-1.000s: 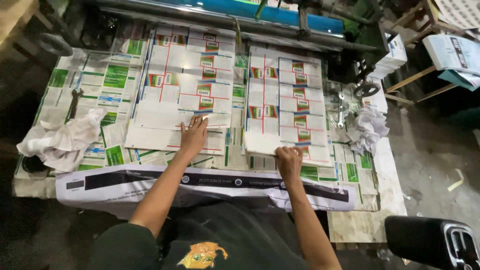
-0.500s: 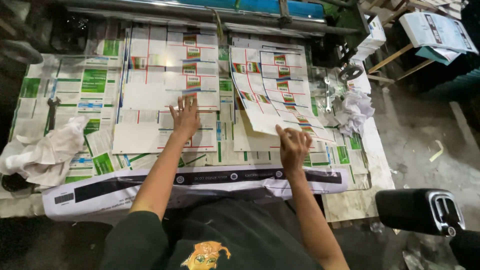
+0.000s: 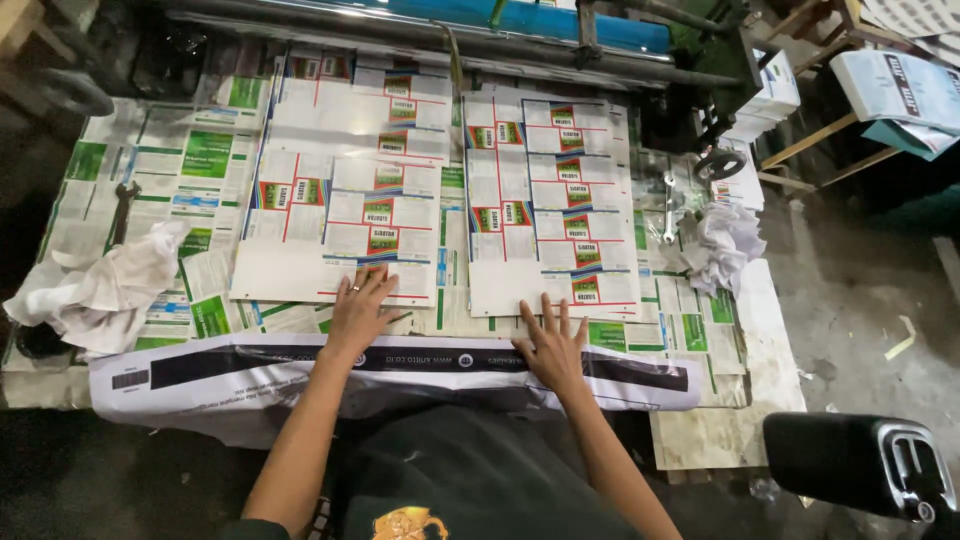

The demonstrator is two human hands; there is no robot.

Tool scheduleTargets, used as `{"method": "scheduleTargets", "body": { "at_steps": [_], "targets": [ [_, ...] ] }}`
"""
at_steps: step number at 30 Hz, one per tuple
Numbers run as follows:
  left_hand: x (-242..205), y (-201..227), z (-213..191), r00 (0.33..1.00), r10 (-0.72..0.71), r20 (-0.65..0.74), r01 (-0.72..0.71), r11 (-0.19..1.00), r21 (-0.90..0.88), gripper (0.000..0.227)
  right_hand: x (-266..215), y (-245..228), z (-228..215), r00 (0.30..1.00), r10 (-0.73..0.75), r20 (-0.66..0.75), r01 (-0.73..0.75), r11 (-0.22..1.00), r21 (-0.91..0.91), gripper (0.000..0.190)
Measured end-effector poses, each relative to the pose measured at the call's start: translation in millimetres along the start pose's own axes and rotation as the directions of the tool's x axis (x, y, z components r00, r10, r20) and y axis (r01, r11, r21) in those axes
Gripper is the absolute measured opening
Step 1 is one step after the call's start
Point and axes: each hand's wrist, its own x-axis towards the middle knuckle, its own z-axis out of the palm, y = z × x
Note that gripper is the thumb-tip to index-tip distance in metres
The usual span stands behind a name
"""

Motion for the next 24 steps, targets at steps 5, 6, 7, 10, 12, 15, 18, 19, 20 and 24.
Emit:
{"method": "scheduleTargets", "body": {
  "at_steps": [5,6,7,10,12,15,18,19,20,24],
  "targets": [
    [10,-3,-14,0.998,-0.006,0.068,0.011,0.997,-0.075,0.052,20,5,6,0.999,0.004,0.039,-0.003,1.0,-0.025,0.076],
    [17,-6,-21,0.998,0.027,0.058,-0.023,0.996,-0.081,0.045,30,4,8,1.0,-0.011,0.008,0.011,1.0,-0.014,0.076],
    [13,-7,-18,0.998,0.021,0.052,-0.017,0.997,-0.072,0.045,32,6,8,1.0,-0.02,0.003,0.02,1.0,-0.008,0.076],
    [17,-21,-10,0.992,0.124,0.013,-0.12,0.978,-0.169,0.026,56,7,11,1.0,0.008,0.023,-0.009,1.0,0.006,0.081],
    [17,-29,7,0.974,0.162,-0.159,-0.183,0.974,-0.13,0.024,66,10,17,1.0,0.021,-0.019,-0.021,1.0,-0.008,0.082],
    [14,-25,19,0.958,0.171,-0.231,-0.205,0.97,-0.131,0.021,87,13,21,0.999,0.041,0.031,-0.041,0.999,-0.001,0.082],
    [10,-10,13,0.965,-0.009,-0.263,-0.062,0.964,-0.26,0.019,102,17,26,0.999,0.033,0.004,-0.033,0.999,-0.019,0.083],
    [10,-5,3,0.967,-0.006,-0.254,-0.063,0.963,-0.262,0.019,109,17,27,0.999,0.041,0.01,-0.04,0.999,-0.017,0.083],
    [12,1,-4,0.976,-0.125,-0.18,0.067,0.952,-0.299,0.018,116,20,28,0.999,0.039,0.023,-0.039,0.999,-0.005,0.083],
    [22,-3,-15,0.955,-0.266,-0.131,0.177,0.866,-0.468,0.018,143,26,25,0.997,0.042,0.063,-0.041,0.999,-0.007,0.086]
  ]
}}
